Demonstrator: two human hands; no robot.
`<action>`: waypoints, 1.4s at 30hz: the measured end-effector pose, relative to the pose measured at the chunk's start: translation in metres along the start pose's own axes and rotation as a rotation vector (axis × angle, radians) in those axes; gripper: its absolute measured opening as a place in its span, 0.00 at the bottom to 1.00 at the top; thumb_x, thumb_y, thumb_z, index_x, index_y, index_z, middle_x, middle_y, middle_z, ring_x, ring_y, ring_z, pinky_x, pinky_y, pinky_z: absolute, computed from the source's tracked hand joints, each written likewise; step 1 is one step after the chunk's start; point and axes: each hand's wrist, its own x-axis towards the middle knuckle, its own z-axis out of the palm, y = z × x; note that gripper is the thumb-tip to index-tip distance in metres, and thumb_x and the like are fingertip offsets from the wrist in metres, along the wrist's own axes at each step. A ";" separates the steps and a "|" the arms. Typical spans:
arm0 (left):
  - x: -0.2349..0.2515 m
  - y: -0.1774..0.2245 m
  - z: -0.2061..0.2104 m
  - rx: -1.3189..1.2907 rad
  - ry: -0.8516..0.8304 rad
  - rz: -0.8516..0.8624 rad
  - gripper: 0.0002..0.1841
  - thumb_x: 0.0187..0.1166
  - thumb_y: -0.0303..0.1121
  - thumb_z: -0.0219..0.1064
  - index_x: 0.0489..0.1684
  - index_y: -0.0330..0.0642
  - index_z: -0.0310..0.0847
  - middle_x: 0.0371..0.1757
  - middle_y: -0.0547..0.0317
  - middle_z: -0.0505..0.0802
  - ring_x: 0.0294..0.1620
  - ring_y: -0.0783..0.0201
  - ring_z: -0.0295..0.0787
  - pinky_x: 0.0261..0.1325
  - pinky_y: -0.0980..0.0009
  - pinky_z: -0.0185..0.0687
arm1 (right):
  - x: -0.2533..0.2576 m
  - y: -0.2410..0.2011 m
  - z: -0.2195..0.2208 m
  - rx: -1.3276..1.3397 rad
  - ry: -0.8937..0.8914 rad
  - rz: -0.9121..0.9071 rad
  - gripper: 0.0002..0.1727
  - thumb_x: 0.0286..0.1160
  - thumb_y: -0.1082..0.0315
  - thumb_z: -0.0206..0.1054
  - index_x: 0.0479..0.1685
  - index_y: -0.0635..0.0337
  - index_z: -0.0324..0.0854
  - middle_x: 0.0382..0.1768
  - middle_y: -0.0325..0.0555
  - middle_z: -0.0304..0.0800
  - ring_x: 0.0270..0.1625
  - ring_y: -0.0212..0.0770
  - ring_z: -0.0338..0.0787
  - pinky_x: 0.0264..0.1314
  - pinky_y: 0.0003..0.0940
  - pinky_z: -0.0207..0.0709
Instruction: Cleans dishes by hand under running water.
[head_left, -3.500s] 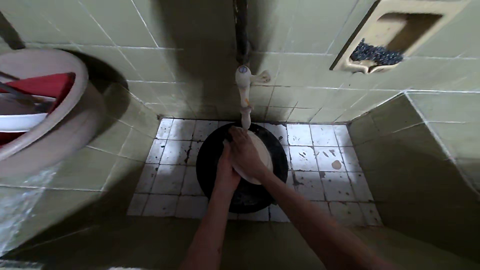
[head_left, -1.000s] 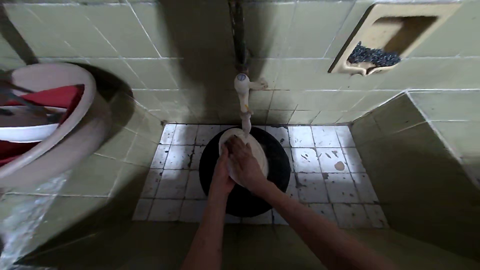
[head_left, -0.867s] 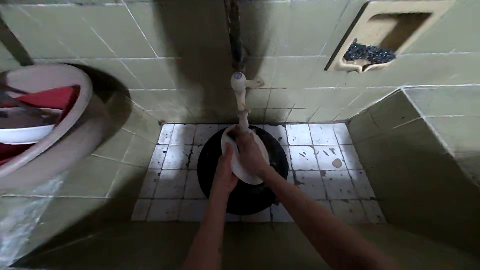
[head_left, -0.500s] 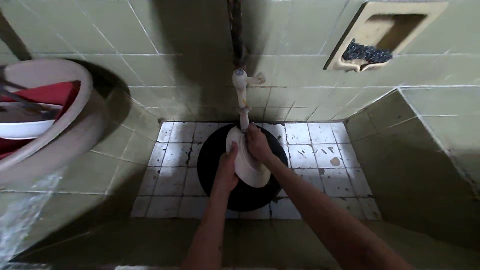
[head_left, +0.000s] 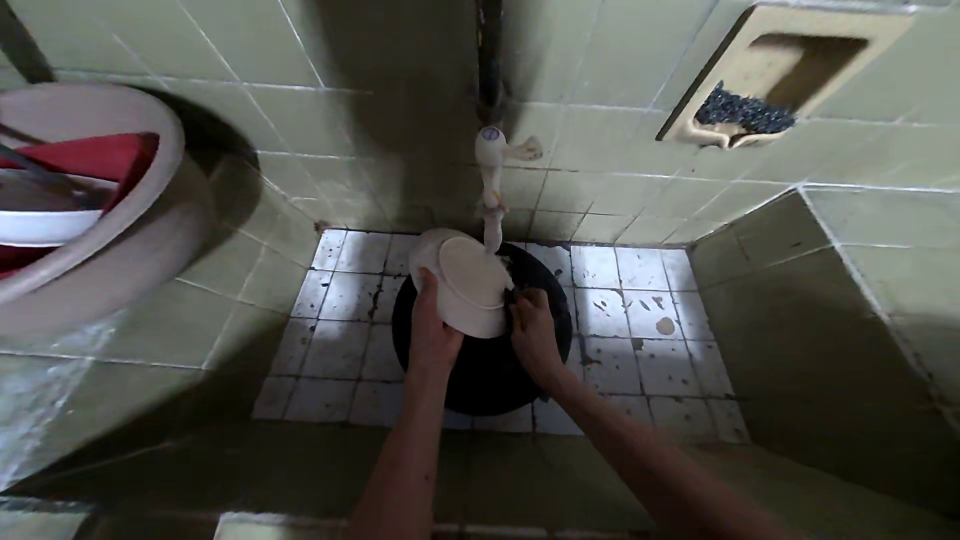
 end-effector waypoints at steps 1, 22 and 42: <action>0.001 0.000 -0.002 -0.015 -0.004 0.008 0.24 0.95 0.50 0.42 0.82 0.49 0.64 0.68 0.59 0.87 0.67 0.65 0.86 0.69 0.61 0.85 | -0.006 -0.003 0.003 0.001 0.003 -0.034 0.14 0.85 0.77 0.58 0.56 0.79 0.84 0.65 0.72 0.77 0.63 0.64 0.84 0.65 0.53 0.81; 0.006 0.006 -0.005 -0.206 0.087 -0.162 0.25 0.93 0.56 0.41 0.55 0.47 0.77 0.42 0.62 0.91 0.44 0.69 0.91 0.49 0.69 0.89 | 0.027 -0.035 0.033 -0.133 0.005 -0.745 0.14 0.66 0.79 0.69 0.51 0.64 0.92 0.59 0.54 0.91 0.67 0.62 0.83 0.67 0.60 0.73; 0.000 0.001 0.002 0.061 0.039 -0.113 0.25 0.95 0.50 0.42 0.81 0.48 0.65 0.67 0.57 0.87 0.65 0.65 0.87 0.67 0.61 0.86 | 0.051 0.012 0.002 -0.055 -0.123 -0.173 0.25 0.92 0.68 0.51 0.81 0.72 0.70 0.86 0.65 0.66 0.90 0.64 0.63 0.92 0.61 0.50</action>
